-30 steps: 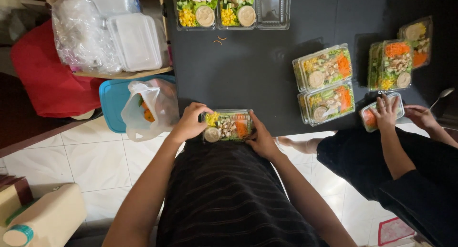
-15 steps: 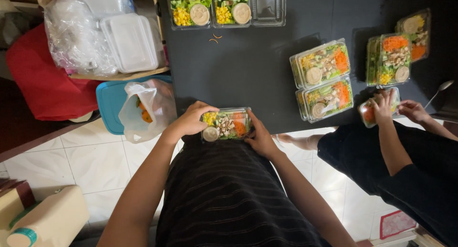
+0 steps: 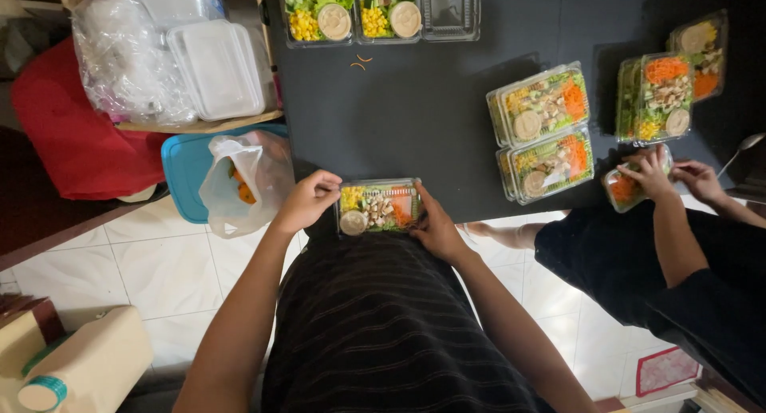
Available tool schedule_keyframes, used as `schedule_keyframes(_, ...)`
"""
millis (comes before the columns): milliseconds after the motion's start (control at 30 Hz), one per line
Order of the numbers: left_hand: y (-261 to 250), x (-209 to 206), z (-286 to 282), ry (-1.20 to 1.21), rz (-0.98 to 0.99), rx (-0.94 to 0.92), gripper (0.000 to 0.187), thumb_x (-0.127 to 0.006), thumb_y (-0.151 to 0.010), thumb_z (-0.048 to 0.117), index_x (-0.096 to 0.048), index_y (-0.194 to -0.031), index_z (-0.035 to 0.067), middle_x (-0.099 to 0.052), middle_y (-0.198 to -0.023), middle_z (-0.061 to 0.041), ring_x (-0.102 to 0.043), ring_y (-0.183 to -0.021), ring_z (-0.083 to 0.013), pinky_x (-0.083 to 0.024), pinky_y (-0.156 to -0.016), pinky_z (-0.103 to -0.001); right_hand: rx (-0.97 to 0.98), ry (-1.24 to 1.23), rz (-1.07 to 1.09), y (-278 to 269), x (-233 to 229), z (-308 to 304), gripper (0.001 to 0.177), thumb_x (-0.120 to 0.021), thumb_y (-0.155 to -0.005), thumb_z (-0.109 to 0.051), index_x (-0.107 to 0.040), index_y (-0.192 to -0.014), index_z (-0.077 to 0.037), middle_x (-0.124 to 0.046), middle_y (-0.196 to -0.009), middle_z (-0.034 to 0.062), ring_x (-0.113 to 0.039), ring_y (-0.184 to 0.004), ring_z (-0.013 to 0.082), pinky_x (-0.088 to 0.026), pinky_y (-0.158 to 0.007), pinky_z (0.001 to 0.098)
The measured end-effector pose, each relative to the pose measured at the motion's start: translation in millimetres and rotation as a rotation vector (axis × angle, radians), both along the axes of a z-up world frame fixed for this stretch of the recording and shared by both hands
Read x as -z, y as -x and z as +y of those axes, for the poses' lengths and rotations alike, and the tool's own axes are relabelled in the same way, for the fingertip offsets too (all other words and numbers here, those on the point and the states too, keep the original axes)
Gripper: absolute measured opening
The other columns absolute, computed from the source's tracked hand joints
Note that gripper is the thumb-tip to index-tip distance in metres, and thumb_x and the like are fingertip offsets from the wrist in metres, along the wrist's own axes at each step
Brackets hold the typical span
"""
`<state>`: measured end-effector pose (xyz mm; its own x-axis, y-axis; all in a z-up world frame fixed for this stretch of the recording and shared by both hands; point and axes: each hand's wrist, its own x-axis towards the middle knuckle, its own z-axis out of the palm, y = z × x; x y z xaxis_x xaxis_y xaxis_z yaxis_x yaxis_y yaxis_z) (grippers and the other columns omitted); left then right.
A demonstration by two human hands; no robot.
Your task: The person organizes and closes lids on plastic takeout salad containers, which include greens, chicken, corn, carrots, and a small sauce cup, by hand.
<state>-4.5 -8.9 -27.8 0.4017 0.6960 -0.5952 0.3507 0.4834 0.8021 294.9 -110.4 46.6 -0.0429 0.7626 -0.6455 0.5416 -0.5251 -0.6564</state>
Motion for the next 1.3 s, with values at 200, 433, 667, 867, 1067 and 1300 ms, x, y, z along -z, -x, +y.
schedule_keyframes(200,-10,18,-11,-0.050,0.163,-0.131,0.022,-0.076,-0.089,0.021,-0.074,-0.112,0.021,-0.075,-0.107,-0.010,-0.075,-0.096,-0.0238,-0.061,-0.082,-0.034,-0.014,0.022,-0.014,-3,10,-2,0.112,-0.078,-0.080,0.005,-0.015,-0.167,-0.022,-0.057,-0.124,0.0249,-0.074,-0.094,0.0401,-0.062,-0.084,0.0432)
schedule_keyframes(433,-29,20,-19,-0.198,0.280,-0.161,0.011,-0.068,-0.092,0.019,-0.073,-0.102,0.023,-0.077,-0.099,-0.009,-0.075,-0.096,-0.0299,-0.060,-0.083,-0.041,-0.009,0.063,-0.017,-1,2,4,0.112,-0.079,-0.082,0.004,-0.012,-0.168,-0.024,-0.057,-0.124,0.0247,-0.074,-0.096,0.0378,-0.062,-0.084,0.0434)
schedule_keyframes(667,-14,-22,-49,-0.333,0.280,-0.117,0.033,-0.068,-0.096,0.021,-0.074,-0.127,0.032,-0.077,-0.105,-0.008,-0.075,-0.092,-0.0295,-0.062,-0.078,-0.039,-0.050,-0.009,-0.031,-8,24,-2,0.115,-0.079,-0.081,0.003,-0.010,-0.168,-0.025,-0.055,-0.127,0.0293,-0.074,-0.093,0.0419,-0.062,-0.079,0.0456)
schedule_keyframes(867,-3,-55,-53,0.131,0.031,0.039,0.097,-0.071,-0.081,0.001,-0.030,-0.163,0.035,-0.068,-0.117,-0.028,-0.072,-0.106,-0.0372,-0.057,-0.097,-0.043,-0.094,-0.041,-0.050,-7,20,4,0.115,-0.080,-0.081,0.003,-0.010,-0.168,-0.025,-0.054,-0.129,0.0307,-0.073,-0.093,0.0440,-0.063,-0.078,0.0467)
schedule_keyframes(1067,-8,-43,-57,0.124,0.074,-0.032,0.094,-0.070,-0.081,0.004,-0.035,-0.161,0.038,-0.071,-0.105,-0.018,-0.074,-0.102,-0.0281,-0.057,-0.096,-0.037,-0.092,-0.013,-0.033,-9,30,4,0.112,-0.075,-0.085,0.005,-0.005,-0.168,-0.027,-0.053,-0.128,0.0273,-0.073,-0.096,0.0414,-0.062,-0.083,0.0435)
schedule_keyframes(1300,-21,-39,-49,-0.069,0.236,0.117,0.097,-0.068,-0.080,0.005,-0.029,-0.164,0.034,-0.066,-0.113,-0.021,-0.066,-0.111,-0.0393,-0.051,-0.101,-0.046,-0.106,0.010,-0.059,-5,11,11,0.114,-0.077,-0.086,0.000,-0.001,-0.168,-0.026,-0.051,-0.132,0.0276,-0.072,-0.098,0.0407,-0.061,-0.084,0.0450)
